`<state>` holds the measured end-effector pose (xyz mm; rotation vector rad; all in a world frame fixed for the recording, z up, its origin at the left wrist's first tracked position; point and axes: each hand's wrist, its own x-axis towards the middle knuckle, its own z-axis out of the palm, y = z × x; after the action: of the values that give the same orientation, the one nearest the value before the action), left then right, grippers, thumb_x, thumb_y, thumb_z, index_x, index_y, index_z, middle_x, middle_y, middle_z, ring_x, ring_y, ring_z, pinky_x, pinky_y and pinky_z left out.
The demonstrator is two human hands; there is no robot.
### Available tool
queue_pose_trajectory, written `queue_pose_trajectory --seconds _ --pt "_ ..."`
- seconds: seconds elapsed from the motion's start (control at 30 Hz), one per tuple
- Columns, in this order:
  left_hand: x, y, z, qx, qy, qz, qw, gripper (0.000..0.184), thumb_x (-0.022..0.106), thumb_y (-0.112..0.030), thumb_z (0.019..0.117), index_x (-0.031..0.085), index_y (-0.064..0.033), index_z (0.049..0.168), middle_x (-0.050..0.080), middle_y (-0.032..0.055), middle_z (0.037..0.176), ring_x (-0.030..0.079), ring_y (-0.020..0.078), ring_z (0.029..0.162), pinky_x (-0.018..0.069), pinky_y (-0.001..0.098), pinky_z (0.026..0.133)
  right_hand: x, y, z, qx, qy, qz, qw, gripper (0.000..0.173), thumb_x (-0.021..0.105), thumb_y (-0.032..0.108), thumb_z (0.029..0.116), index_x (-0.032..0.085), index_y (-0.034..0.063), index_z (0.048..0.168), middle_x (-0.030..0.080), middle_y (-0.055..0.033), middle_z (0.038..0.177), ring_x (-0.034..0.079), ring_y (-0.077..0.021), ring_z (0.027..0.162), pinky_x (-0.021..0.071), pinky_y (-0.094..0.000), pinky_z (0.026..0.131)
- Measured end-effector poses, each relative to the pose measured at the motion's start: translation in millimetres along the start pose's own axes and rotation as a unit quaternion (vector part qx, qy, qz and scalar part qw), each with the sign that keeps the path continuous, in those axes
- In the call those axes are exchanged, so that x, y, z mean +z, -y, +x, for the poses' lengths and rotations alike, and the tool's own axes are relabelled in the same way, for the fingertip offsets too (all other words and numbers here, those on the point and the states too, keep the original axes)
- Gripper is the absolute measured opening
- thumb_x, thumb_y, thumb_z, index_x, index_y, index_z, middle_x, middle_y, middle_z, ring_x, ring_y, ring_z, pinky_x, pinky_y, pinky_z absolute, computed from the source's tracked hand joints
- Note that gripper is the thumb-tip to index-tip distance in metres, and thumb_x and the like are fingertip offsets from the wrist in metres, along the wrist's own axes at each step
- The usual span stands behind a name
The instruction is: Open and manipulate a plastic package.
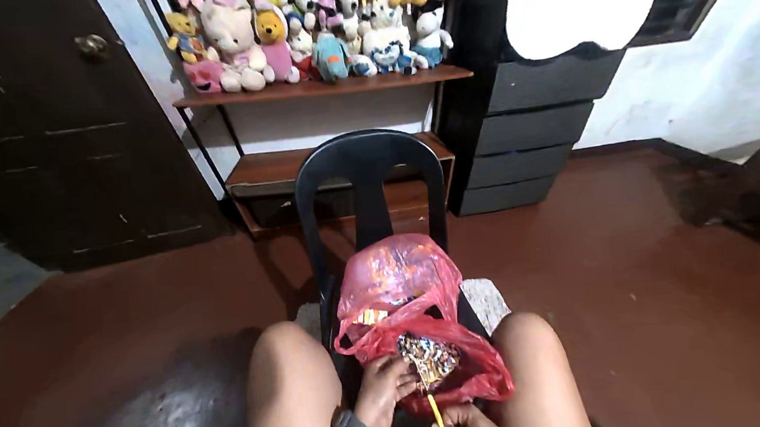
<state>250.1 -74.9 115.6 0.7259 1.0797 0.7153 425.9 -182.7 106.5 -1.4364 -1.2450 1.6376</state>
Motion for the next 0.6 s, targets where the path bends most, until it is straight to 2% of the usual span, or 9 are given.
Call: queue_pose_trajectory --seconds 0.07,0.17,0.6 --pt "-1.0 -0.3 1.4 0.001 0.002 0.0 1.0 0.023 0.058 -0.01 0.1031 0.06 0.008 0.117 0.068 0.0151 0.101 0.069 0.0202 0.085 0.0603 0.037 0.08 0.7 -3.2 2.4 -0.009 -0.001 -0.025 1.0 0.03 0.066 0.03 0.0984 0.064 0.0066 0.08 0.059 0.0019 0.067 0.054 -0.0061 0.057 0.0465 -0.0263 0.054" --pt "-1.1 -1.9 3.6 -0.001 0.004 -0.014 1.0 0.021 0.058 -0.008 0.1032 0.061 0.0071 0.116 0.069 0.0141 0.1 0.07 0.0198 0.084 0.0606 0.0363 0.079 -0.4 -2.7 5.2 -0.008 -0.008 -0.05 0.999 0.03 0.067 0.03 0.0979 0.064 0.005 0.082 0.058 0.0007 0.068 0.053 -0.0076 0.059 0.047 -0.0287 0.058" --pt "-0.1 1.1 6.8 -0.008 0.033 -0.001 0.999 0.019 0.058 -0.007 0.1026 0.06 0.0073 0.115 0.068 0.014 0.101 0.07 0.0194 0.086 0.0607 0.0358 0.081 -2.4 -6.1 9.5 -0.004 0.003 0.003 1.0 0.028 0.063 0.029 0.1 0.064 0.0086 0.081 0.062 0.0022 0.07 0.054 -0.0051 0.057 0.0446 -0.0236 0.053"
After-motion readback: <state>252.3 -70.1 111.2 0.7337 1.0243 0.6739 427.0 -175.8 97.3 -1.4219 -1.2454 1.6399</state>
